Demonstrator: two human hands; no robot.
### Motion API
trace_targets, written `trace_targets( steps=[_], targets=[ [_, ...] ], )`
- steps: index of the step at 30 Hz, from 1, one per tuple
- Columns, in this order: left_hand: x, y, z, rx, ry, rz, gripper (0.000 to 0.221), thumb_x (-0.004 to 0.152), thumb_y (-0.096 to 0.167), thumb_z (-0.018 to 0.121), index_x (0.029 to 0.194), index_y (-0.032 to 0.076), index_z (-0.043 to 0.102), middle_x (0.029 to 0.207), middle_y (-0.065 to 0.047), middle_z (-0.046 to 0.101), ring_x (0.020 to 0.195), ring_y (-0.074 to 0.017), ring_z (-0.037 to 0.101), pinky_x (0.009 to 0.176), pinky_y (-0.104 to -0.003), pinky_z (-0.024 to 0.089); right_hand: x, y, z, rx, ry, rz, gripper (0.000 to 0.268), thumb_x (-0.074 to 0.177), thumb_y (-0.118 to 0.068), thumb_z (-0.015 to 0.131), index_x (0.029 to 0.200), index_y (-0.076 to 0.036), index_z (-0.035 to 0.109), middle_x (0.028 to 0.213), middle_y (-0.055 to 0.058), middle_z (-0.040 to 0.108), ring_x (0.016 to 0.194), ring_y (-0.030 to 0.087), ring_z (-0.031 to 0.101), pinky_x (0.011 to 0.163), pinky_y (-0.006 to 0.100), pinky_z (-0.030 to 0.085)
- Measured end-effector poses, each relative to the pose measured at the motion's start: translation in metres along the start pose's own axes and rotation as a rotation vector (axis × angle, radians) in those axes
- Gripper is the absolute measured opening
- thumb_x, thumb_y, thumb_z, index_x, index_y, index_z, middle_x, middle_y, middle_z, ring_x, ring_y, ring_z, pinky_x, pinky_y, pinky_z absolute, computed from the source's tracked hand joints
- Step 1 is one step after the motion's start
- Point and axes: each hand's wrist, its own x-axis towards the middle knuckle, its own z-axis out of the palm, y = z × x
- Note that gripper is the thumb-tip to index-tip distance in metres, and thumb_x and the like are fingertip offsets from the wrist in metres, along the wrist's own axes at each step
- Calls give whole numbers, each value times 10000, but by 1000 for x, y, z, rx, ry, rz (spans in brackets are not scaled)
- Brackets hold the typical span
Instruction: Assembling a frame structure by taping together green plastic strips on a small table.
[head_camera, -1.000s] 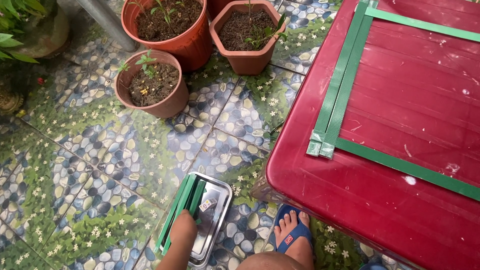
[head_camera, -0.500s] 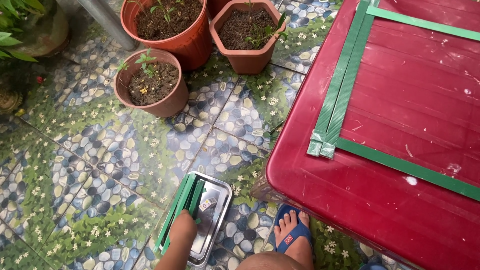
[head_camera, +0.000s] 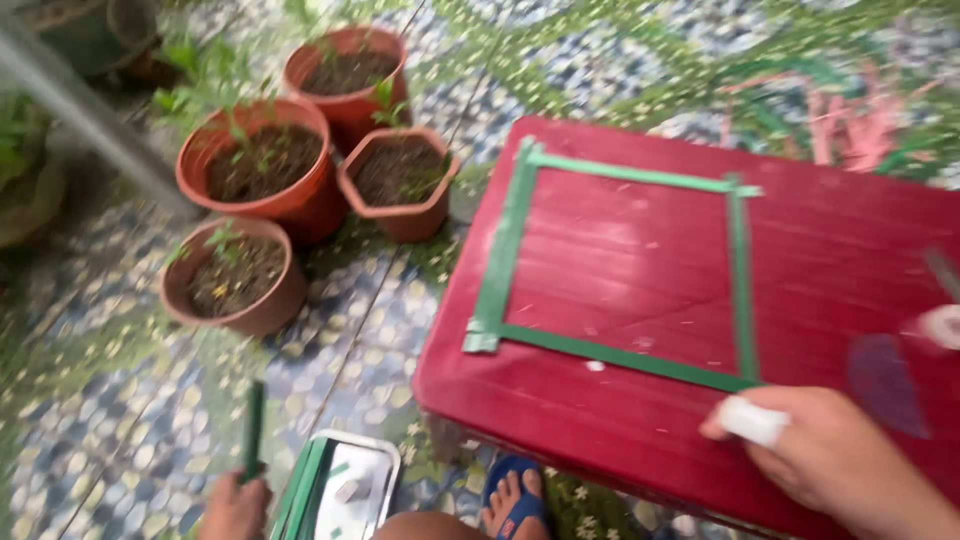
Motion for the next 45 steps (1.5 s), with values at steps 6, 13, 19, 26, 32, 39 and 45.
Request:
trace_targets(
  steps=[6,13,19,26,32,39,45],
  targets=[
    [-239,185,-163,-862,-304,275,132,924,110,401,1031,35,425,734,-152,423,503,-193,262,411,-277,166,-40,-35,24,-254,94,-65,368,624,51,487,755,-25,822,377,75,393,347,157,293,372,276,177],
    [-352,267,-109,-1156,-915,358,125,785,94,546,849,1,494,674,-119,510,457,-177,452,364,-261,374,-77,-42,38,-108,-89,-162,193,718,-19,534,767,-78,711,453,89,512,361,150,437,370,258,319],
    [-395,310,-53,-1116,-1089,97,181,832,86,529,992,1,533,998,-135,678,854,-228,642,546,-317,519,-86,-57,32,-66,15,-94,112,769,-189,662,729,-85,666,532,53,577,405,135,472,408,266,350],
    [-396,335,-33,-1003,-1144,201,234,896,120,468,1004,-58,575,861,-186,619,763,-246,583,629,-335,485,-76,-64,12,-43,98,-1,160,765,-245,695,735,-90,679,489,90,579,355,137,402,359,239,325],
    [-380,339,-15,-832,-952,427,128,879,168,528,809,64,504,581,-70,491,470,-206,486,425,-324,410,-61,-54,12,-56,125,-6,111,760,-165,623,697,-79,654,481,88,594,339,141,410,348,249,334],
    [-283,386,1,-314,-419,614,186,862,247,447,930,74,461,742,-87,591,594,-218,561,531,-360,421,-71,-70,-17,-128,230,18,129,776,-157,611,756,-66,701,515,102,606,370,158,436,377,261,373],
    [-267,396,-3,317,-217,584,306,805,75,418,1106,27,390,1033,-161,598,919,-343,605,738,-434,480,-78,-76,-24,-158,257,36,160,790,-206,624,746,-74,702,524,89,610,396,161,439,417,269,374]
  ],
)
